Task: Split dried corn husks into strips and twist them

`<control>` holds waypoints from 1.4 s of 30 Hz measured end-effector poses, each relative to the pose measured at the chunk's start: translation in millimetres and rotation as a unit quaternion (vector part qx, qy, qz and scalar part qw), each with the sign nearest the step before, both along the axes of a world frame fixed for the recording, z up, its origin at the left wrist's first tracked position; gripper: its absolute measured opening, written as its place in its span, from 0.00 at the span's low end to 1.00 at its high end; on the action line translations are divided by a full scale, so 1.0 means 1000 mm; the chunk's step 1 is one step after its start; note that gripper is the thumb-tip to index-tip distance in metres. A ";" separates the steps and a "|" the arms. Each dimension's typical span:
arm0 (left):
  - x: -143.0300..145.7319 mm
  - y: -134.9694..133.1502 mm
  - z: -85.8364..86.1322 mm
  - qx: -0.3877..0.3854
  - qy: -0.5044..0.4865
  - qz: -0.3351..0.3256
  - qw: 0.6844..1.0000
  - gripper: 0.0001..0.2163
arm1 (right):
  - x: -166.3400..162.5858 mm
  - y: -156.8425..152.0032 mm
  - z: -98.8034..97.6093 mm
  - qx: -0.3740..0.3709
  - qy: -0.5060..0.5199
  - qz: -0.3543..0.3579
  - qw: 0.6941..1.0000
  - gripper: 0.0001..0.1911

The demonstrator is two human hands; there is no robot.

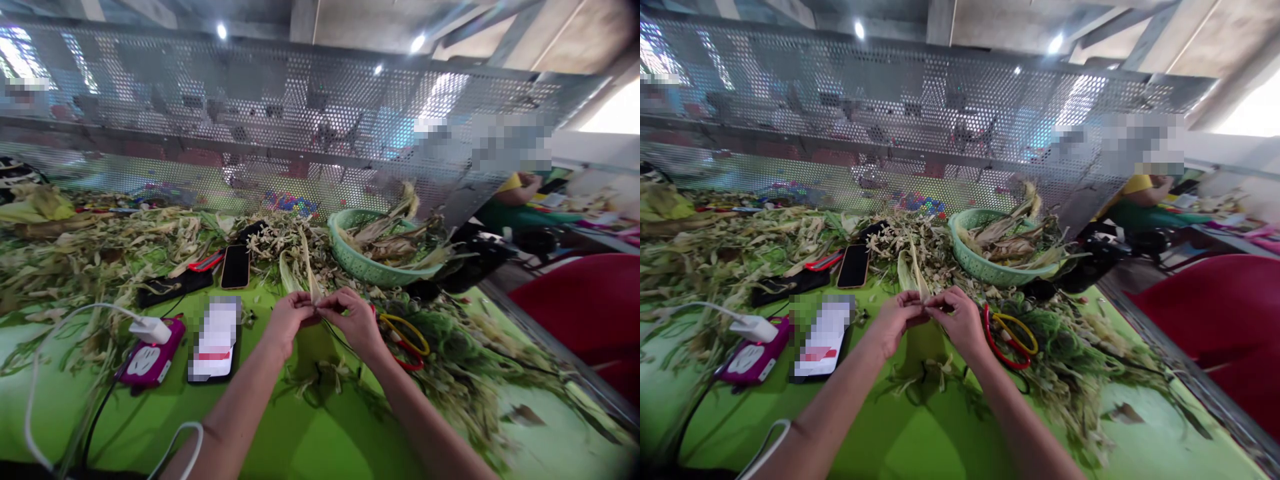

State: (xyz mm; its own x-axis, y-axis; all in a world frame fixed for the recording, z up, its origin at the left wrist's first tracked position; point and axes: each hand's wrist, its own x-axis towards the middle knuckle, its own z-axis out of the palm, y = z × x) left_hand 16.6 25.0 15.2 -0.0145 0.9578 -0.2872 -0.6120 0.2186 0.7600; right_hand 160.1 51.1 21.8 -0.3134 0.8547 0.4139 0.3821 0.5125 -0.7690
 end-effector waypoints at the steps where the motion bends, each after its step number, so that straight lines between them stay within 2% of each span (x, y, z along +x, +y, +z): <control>1: 0.000 0.000 0.000 0.000 -0.001 -0.003 1.000 0.11 | 0.001 0.001 -0.001 0.003 -0.007 0.000 1.000 0.02; 9: -0.003 0.000 0.002 -0.001 0.003 0.002 1.000 0.09 | 0.001 0.002 0.001 0.017 -0.074 0.011 0.997 0.01; 17: 0.002 0.002 -0.011 -0.005 -0.020 0.012 1.000 0.10 | 0.000 0.002 -0.001 0.025 -0.097 0.015 0.995 0.02; 31: 0.003 -0.001 -0.008 -0.025 0.057 -0.040 0.997 0.14 | 0.000 0.001 -0.003 0.027 -0.088 0.003 0.996 0.03; 37: 0.004 0.001 -0.013 -0.003 0.086 -0.034 0.996 0.13 | 0.002 0.004 -0.006 0.016 -0.076 0.007 0.997 0.03; 42: 0.007 0.003 -0.017 0.022 0.089 -0.022 0.996 0.11 | 0.002 0.006 -0.013 -0.023 -0.016 -0.010 1.000 0.05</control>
